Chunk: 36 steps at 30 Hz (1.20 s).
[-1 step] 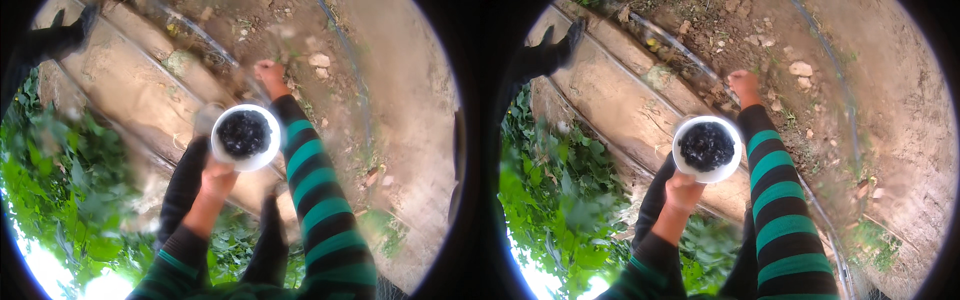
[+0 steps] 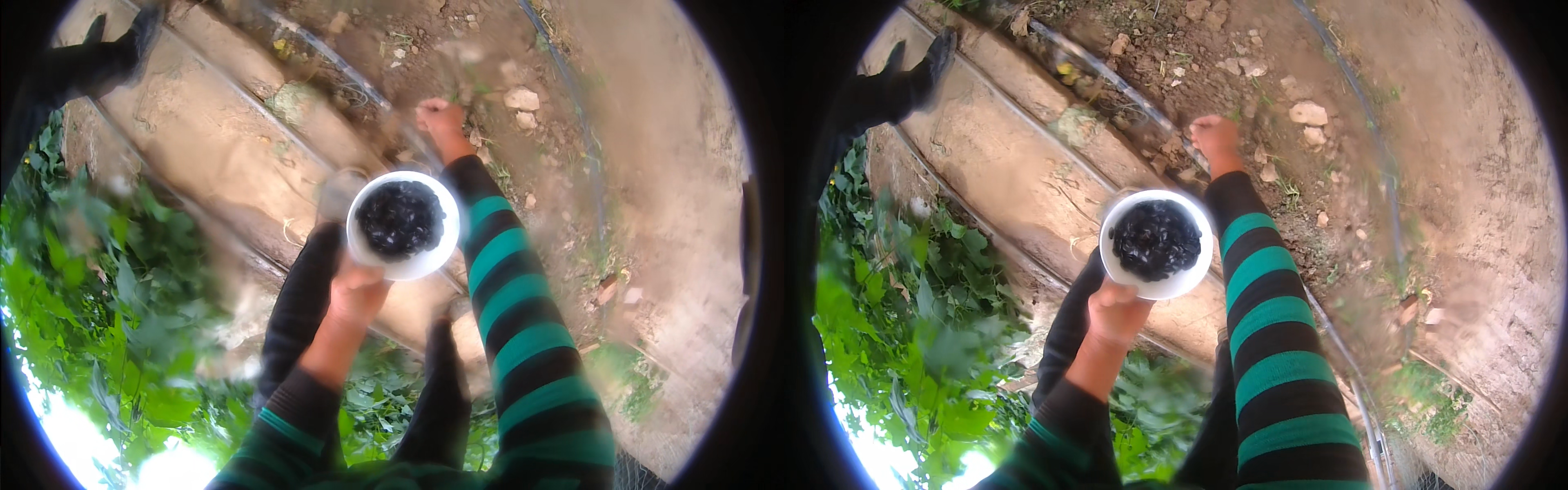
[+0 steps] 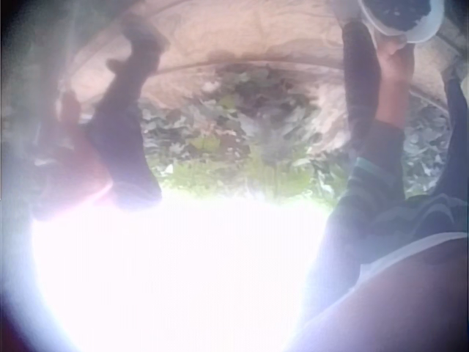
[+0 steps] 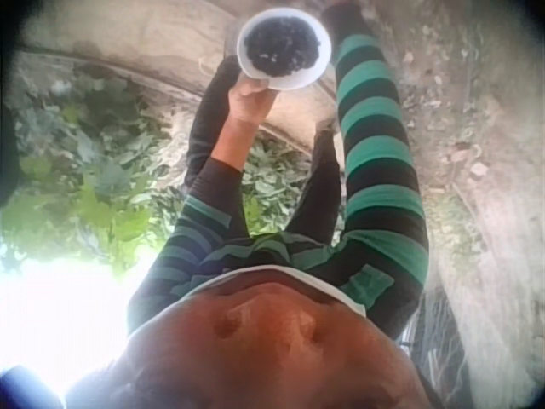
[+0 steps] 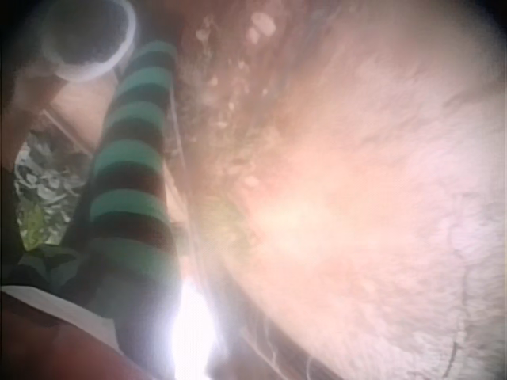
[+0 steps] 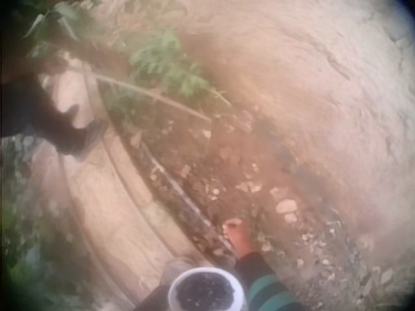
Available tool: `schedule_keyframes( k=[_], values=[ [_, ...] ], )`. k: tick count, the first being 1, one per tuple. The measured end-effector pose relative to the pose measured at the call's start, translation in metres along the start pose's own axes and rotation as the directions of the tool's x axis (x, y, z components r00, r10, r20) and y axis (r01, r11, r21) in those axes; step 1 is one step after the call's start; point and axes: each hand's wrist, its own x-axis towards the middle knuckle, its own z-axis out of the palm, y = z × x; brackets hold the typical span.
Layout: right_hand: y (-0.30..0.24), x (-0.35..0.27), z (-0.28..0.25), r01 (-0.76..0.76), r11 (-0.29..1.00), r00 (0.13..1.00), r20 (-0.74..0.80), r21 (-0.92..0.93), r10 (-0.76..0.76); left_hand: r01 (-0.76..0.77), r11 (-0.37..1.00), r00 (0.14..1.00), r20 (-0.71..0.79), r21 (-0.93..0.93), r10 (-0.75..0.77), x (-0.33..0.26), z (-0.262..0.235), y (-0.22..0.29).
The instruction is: The person walks along a raised garden bed inside a greenhouse, holding a white cup filled with dark seeds. They repeatedly reach into the cup with their right hand and place seeds into the soil along a row. Another person is visible working nearby. The person also briefly adjusts a plant stem against a support wire.
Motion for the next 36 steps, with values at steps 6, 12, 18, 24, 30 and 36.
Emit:
schedule_keyframes(
  k=[6, 12, 18, 24, 30, 36],
  values=[
    [-0.004, 0.001, 0.003, 0.000, 0.999, 0.999, 0.036, 0.048, -0.002, -0.013, 1.000, 1.000, 0.011, -0.024, 0.013, -0.003, 0.003, -0.001],
    [-0.012, -0.003, 0.008, 0.026, 1.000, 0.999, 0.048, -0.001, -0.026, -0.016, 1.000, 1.000, 0.020, -0.022, 0.016, -0.006, 0.003, 0.000],
    [-0.015, -0.002, 0.011, 0.059, 0.993, 0.997, 0.053, -0.100, -0.053, -0.011, 1.000, 1.000, 0.011, -0.020, 0.011, -0.007, -0.002, -0.001],
    [-0.011, 0.004, 0.007, 0.052, 0.996, 0.996, 0.074, -0.067, -0.047, -0.020, 1.000, 1.000, 0.009, -0.004, 0.020, -0.010, -0.002, -0.001],
    [-0.010, 0.009, -0.011, 0.009, 0.991, 0.990, 0.136, 0.133, -0.027, -0.013, 1.000, 1.000, 0.002, -0.025, 0.013, -0.015, -0.009, -0.003],
    [-0.037, -0.006, -0.007, -0.053, 0.962, 0.973, 0.231, 0.267, -0.010, -0.014, 0.989, 1.000, -0.029, -0.150, 0.010, -0.028, -0.013, -0.009]
  ],
)
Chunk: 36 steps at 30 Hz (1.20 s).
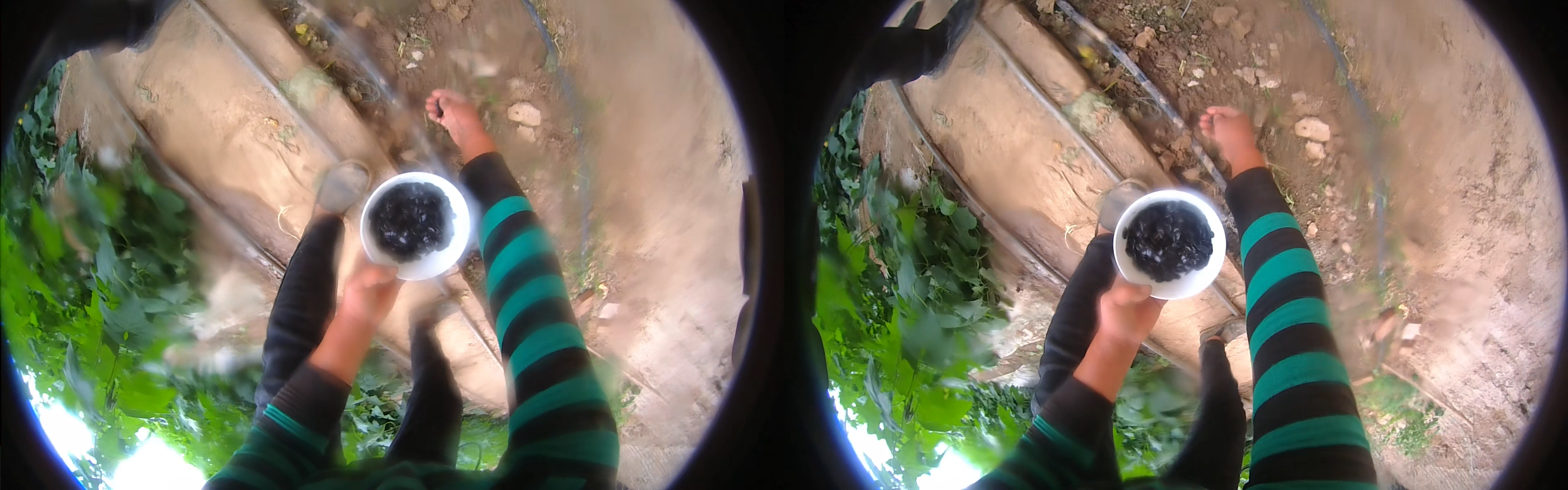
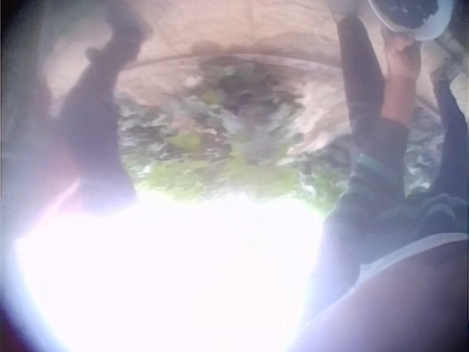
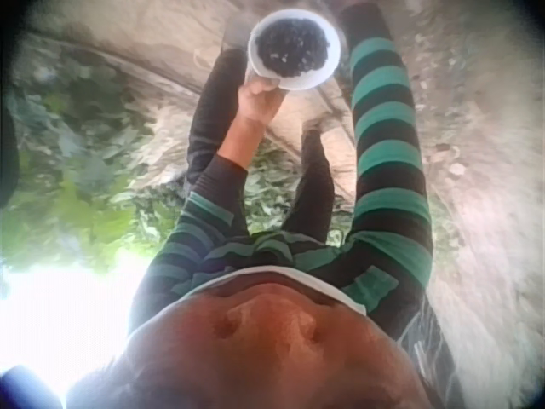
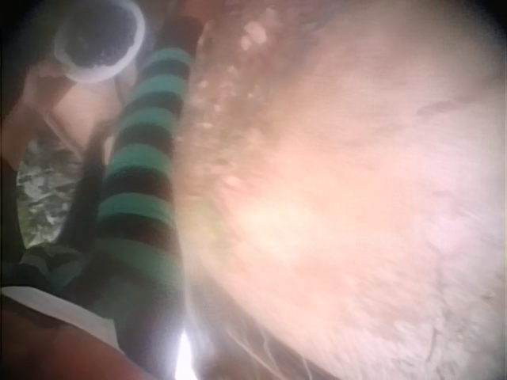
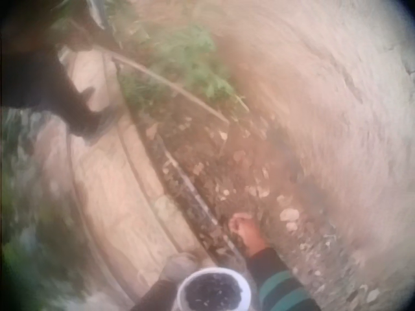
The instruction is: The person walks along a raised garden bed inside a greenhouse, holding a white cup filled with dark seeds. They repeatedly reach into the cup with their right hand and place seeds into the soil along a row. Another person is visible working nearby. The person also briefly adjusts a plant stem against a support wire.
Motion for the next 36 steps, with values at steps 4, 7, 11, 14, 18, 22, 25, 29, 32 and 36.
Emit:
schedule_keyframes(
  k=[4, 7, 11, 14, 18, 22, 25, 29, 32, 36],
  values=[
    [-0.028, -0.004, 0.036, -0.013, 0.994, 0.999, 0.051, -0.107, 0.019, -0.001, 1.000, 1.000, 0.012, -0.017, 0.001, -0.002, 0.008, 0.005],
    [-0.051, 0.005, 0.058, 0.010, 0.991, 0.995, 0.100, -0.134, 0.003, -0.010, 1.000, 1.000, 0.003, -0.025, 0.010, 0.002, 0.014, 0.014],
    [-0.072, 0.037, 0.087, 0.074, 0.953, 0.992, 0.121, -0.293, -0.040, -0.072, 0.993, 0.997, 0.010, 0.097, 0.071, 0.015, 0.015, 0.030],
    [-0.074, 0.069, 0.110, 0.089, 0.915, 0.996, 0.060, -0.395, -0.071, -0.099, 0.982, 0.993, -0.043, 0.164, 0.107, 0.024, 0.014, 0.038],
    [-0.072, 0.092, 0.127, 0.112, 0.865, 0.992, 0.007, -0.489, -0.124, -0.094, 0.978, 0.993, -0.049, 0.188, 0.105, 0.030, 0.015, 0.046],
    [-0.069, 0.106, 0.139, 0.108, 0.881, 0.994, 0.021, -0.461, -0.110, -0.086, 0.977, 0.994, -0.042, 0.195, 0.096, 0.034, 0.018, 0.054],
    [-0.067, 0.111, 0.143, 0.056, 0.859, 0.995, -0.042, -0.509, -0.089, -0.078, 0.987, 0.989, -0.111, 0.138, 0.093, 0.037, 0.022, 0.056],
    [-0.069, 0.109, 0.141, 0.093, 0.897, 0.994, -0.010, -0.433, -0.108, -0.076, 0.986, 0.993, -0.079, 0.147, 0.089, 0.038, 0.022, 0.061],
    [-0.078, 0.101, 0.138, 0.057, 0.933, 0.998, -0.014, -0.356, -0.066, -0.065, 0.990, 0.994, -0.085, 0.121, 0.075, 0.034, 0.023, 0.058],
    [-0.096, 0.091, 0.144, -0.068, 0.960, 0.997, 0.018, -0.270, 0.075, -0.041, 0.993, 0.993, -0.105, 0.106, 0.052, 0.031, 0.023, 0.049]
  ],
)
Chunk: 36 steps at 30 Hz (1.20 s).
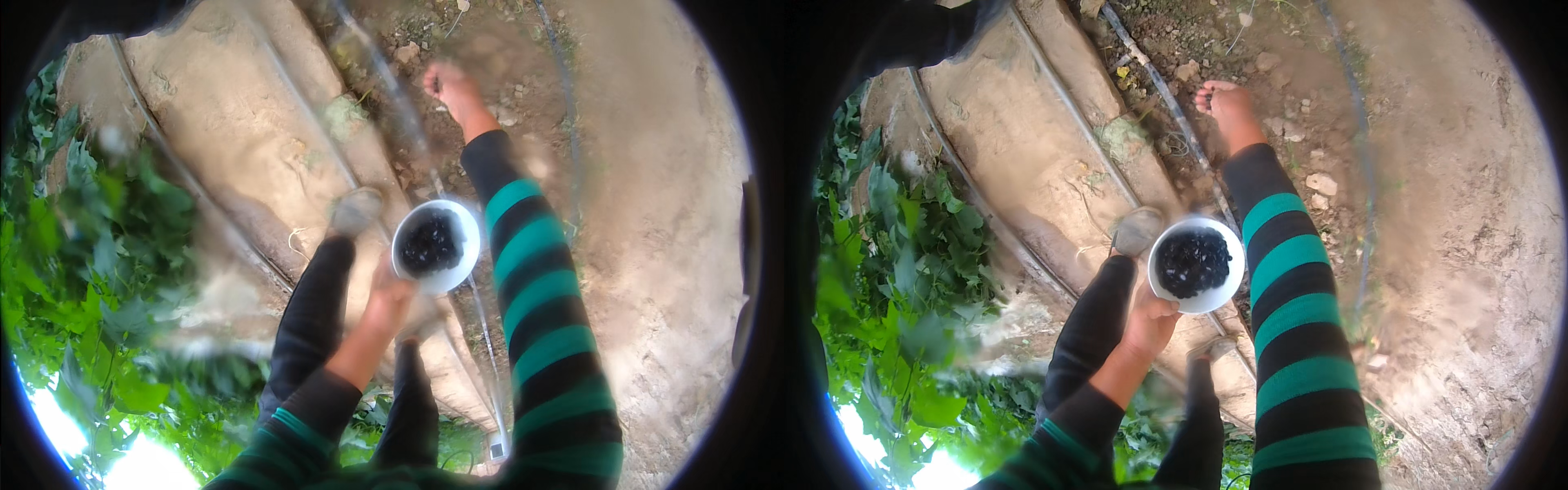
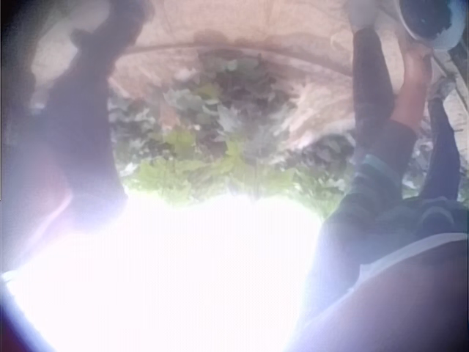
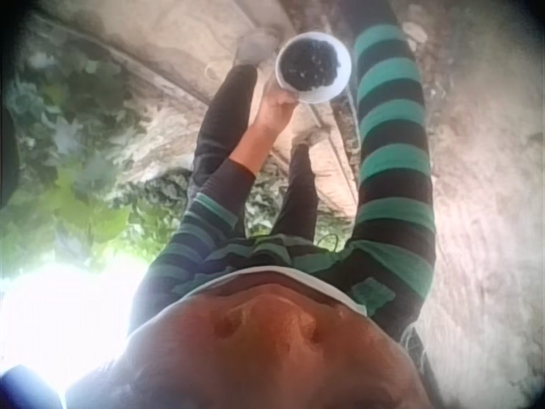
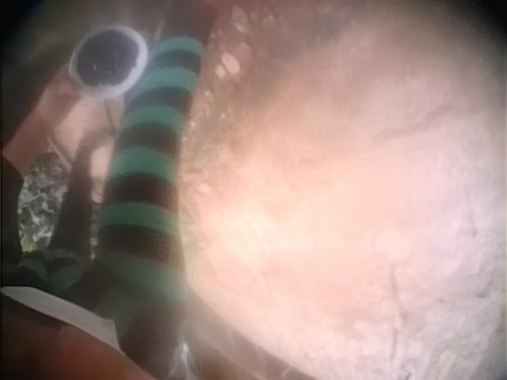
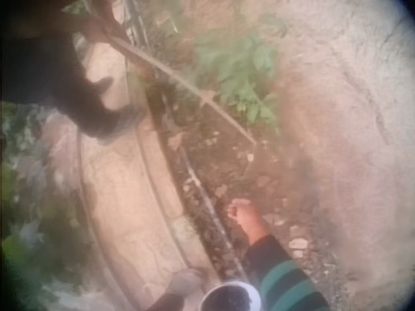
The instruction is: The person walks along a raised garden bed inside a greenhouse, holding a white cup filled with dark seeds. They repeatedly reach into the cup with their right hand and place seeds into the soil along a row. Another person is visible working nearby. The person also briefly adjusts a plant stem against a support wire.
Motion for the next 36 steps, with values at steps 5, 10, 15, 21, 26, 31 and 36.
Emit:
schedule_keyframes(
  k=[5, 10, 15, 21, 26, 31, 36],
  values=[
    [-0.023, 0.002, 0.026, 0.135, 0.990, 0.988, 0.068, 0.032, -0.137, 0.036, 0.999, 0.999, -0.009, 0.032, -0.035, 0.000, 0.001, -0.002],
    [-0.062, 0.019, 0.059, 0.165, 0.986, 0.983, 0.083, -0.038, -0.161, 0.106, 0.993, 0.992, -0.069, 0.049, -0.103, 0.002, 0.009, 0.012],
    [-0.099, 0.036, 0.094, 0.260, 0.957, 0.965, -0.009, -0.125, -0.263, 0.047, 0.999, 0.999, -0.028, 0.014, -0.046, 0.009, 0.017, 0.030],
    [-0.124, 0.063, 0.123, 0.274, 0.911, 0.948, -0.073, -0.307, -0.310, 0.092, 0.995, 0.992, -0.081, -0.033, -0.094, 0.013, 0.020, 0.044],
    [-0.133, 0.077, 0.129, 0.233, 0.892, 0.958, -0.063, -0.388, -0.278, 0.060, 0.993, 0.997, -0.050, -0.100, -0.065, 0.019, 0.023, 0.054],
    [-0.135, 0.082, 0.138, 0.229, 0.789, 0.936, -0.093, -0.570, -0.339, 0.050, 0.988, 0.997, -0.054, -0.146, -0.058, 0.021, 0.024, 0.061],
    [-0.139, 0.082, 0.137, 0.228, 0.840, 0.951, -0.074, -0.493, -0.301, 0.048, 0.988, 0.997, -0.056, -0.148, -0.057, 0.021, 0.021, 0.058]
  ],
)
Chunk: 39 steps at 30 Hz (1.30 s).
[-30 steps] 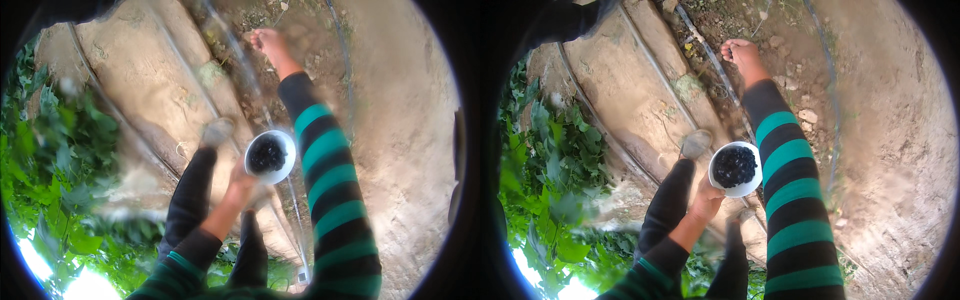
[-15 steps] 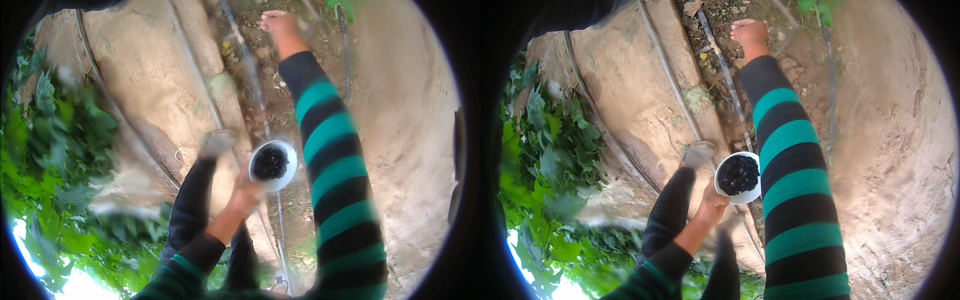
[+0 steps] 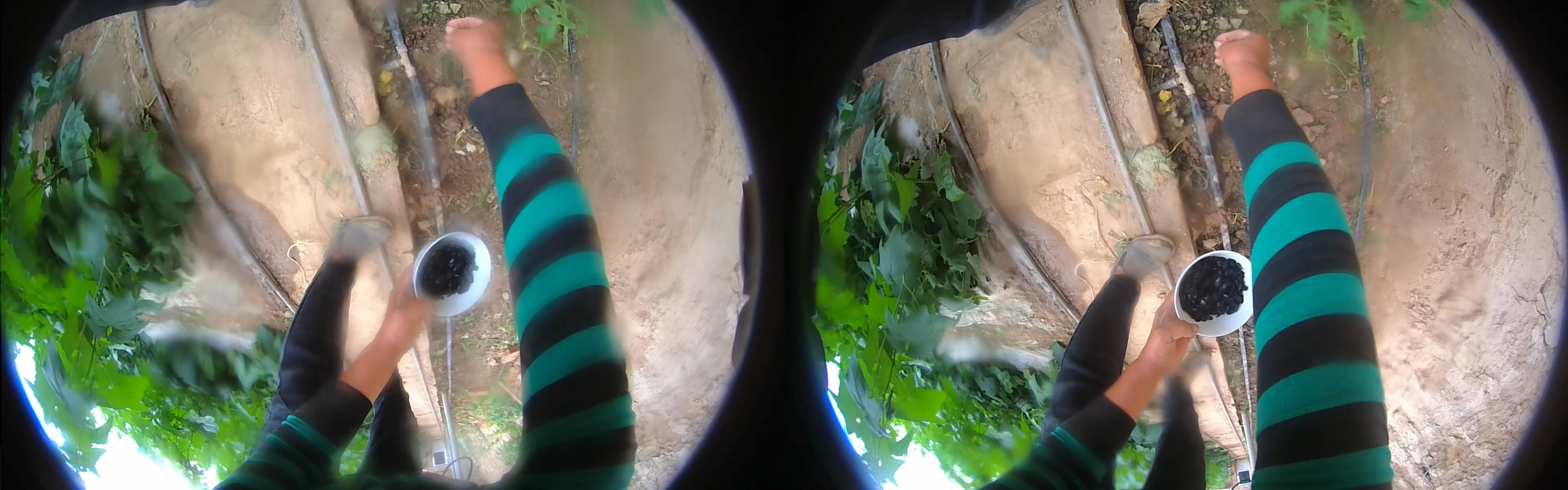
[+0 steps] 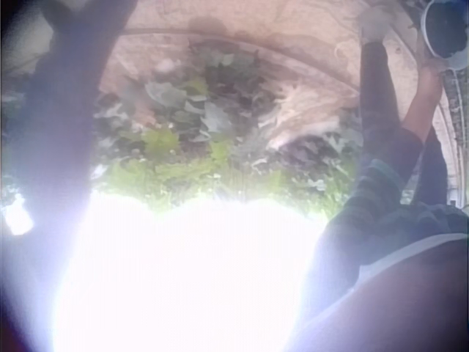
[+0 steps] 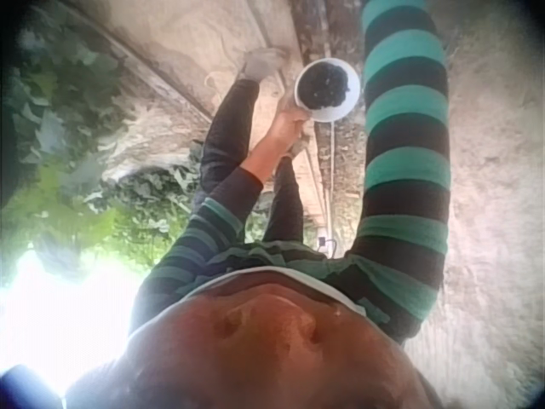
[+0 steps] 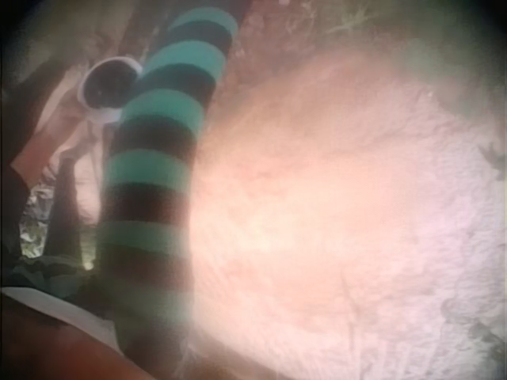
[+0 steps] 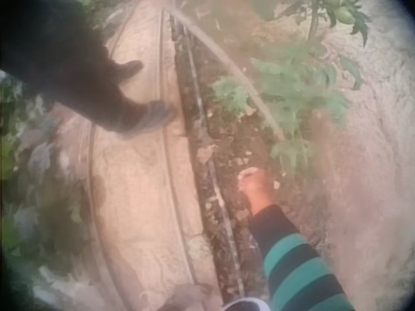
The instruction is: The person walks along a raised garden bed inside a greenhouse, holding a white cup filled with dark seeds. They repeatedly reach into the cup with their right hand and place seeds into the soil along a row. Another person is visible working nearby. The person also briefly adjusts a plant stem against a support wire.
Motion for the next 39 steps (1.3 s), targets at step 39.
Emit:
schedule_keyframes(
  k=[39],
  values=[
    [-0.005, -0.011, -0.014, -0.078, 0.932, 0.995, 0.083, 0.354, 0.051, 0.007, 1.000, 1.000, -0.002, 0.003, -0.007, -0.002, -0.002, 0.000]
  ],
)
